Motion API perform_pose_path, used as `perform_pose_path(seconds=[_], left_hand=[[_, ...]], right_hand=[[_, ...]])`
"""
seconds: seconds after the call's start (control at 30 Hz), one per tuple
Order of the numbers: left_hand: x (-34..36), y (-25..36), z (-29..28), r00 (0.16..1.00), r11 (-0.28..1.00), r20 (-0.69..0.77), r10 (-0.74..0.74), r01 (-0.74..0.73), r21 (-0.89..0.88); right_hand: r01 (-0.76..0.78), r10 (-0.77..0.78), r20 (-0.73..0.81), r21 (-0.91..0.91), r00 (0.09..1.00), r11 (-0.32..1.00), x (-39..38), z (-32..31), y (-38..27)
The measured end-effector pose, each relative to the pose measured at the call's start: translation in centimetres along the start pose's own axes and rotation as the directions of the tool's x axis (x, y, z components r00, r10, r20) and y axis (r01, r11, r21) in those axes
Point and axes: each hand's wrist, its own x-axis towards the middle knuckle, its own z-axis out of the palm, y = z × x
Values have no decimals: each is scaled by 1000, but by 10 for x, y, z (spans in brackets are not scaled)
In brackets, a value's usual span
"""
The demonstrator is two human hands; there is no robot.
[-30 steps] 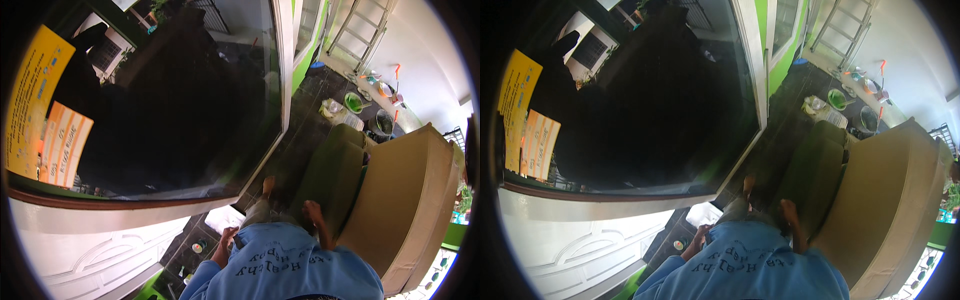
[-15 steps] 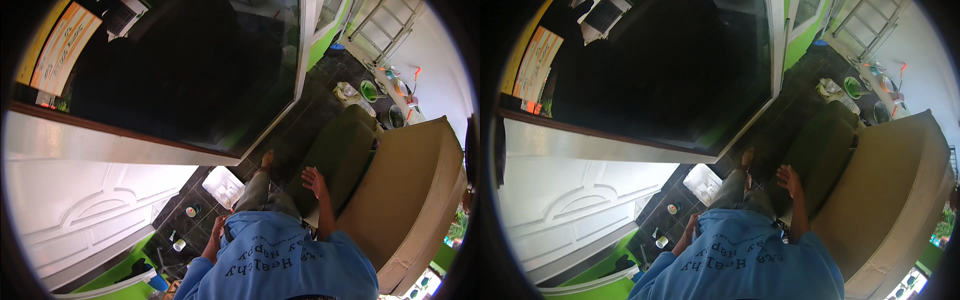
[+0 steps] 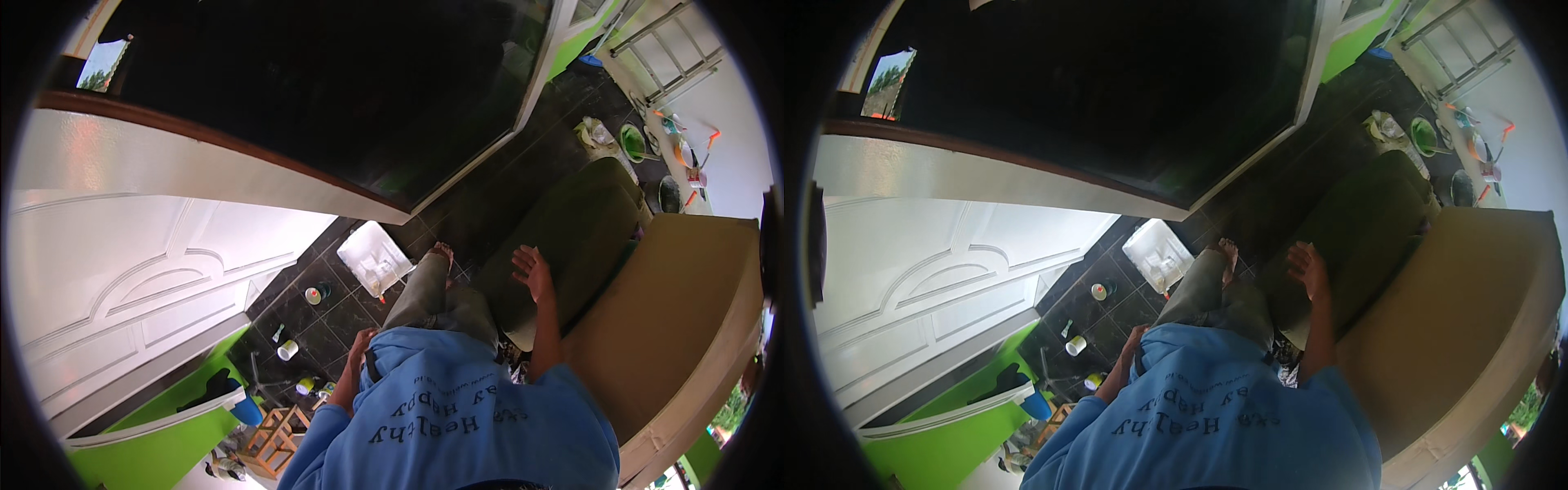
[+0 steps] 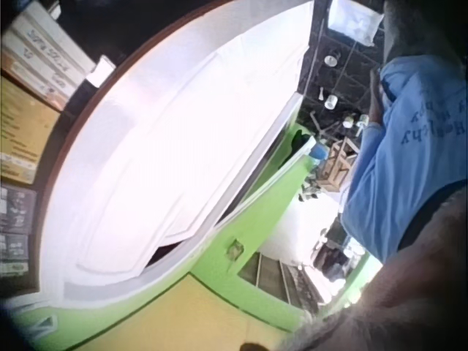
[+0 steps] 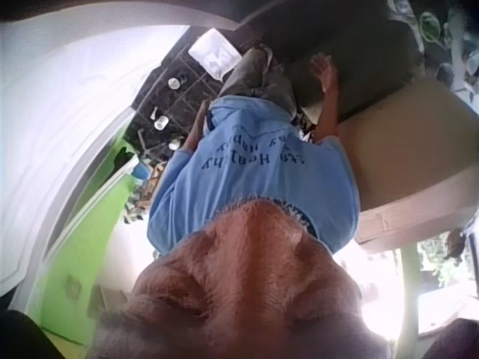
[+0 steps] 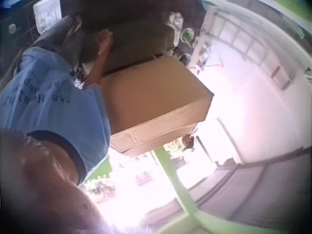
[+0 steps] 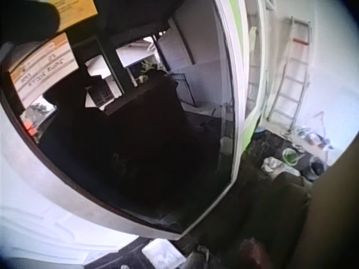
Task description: The person uses a paint roller to apply white paint to a green wall and white door frame. They repeatedly load the roller from a paint tray on the floor and roll paint onto the wall and trim, working around a doorway.
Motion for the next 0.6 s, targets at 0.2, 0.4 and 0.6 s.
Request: perform_pose_path(seconds=[0.2, 0.4, 0.6], left_hand=[[-8, 15, 8, 994, 997, -68, -82, 80, -21], [10, -76, -28, 975, 933, -203, -90, 154, 325], [-27, -119, -38, 986, 1000, -167, 15, -19, -23]], right_hand=[[-9, 11, 33, -61, 999, 998, 2, 0, -1], [-5, 8, 18, -181, 1000, 983, -5, 7, 2], [-37, 0, -87, -418, 996, 908, 3, 24, 38]])
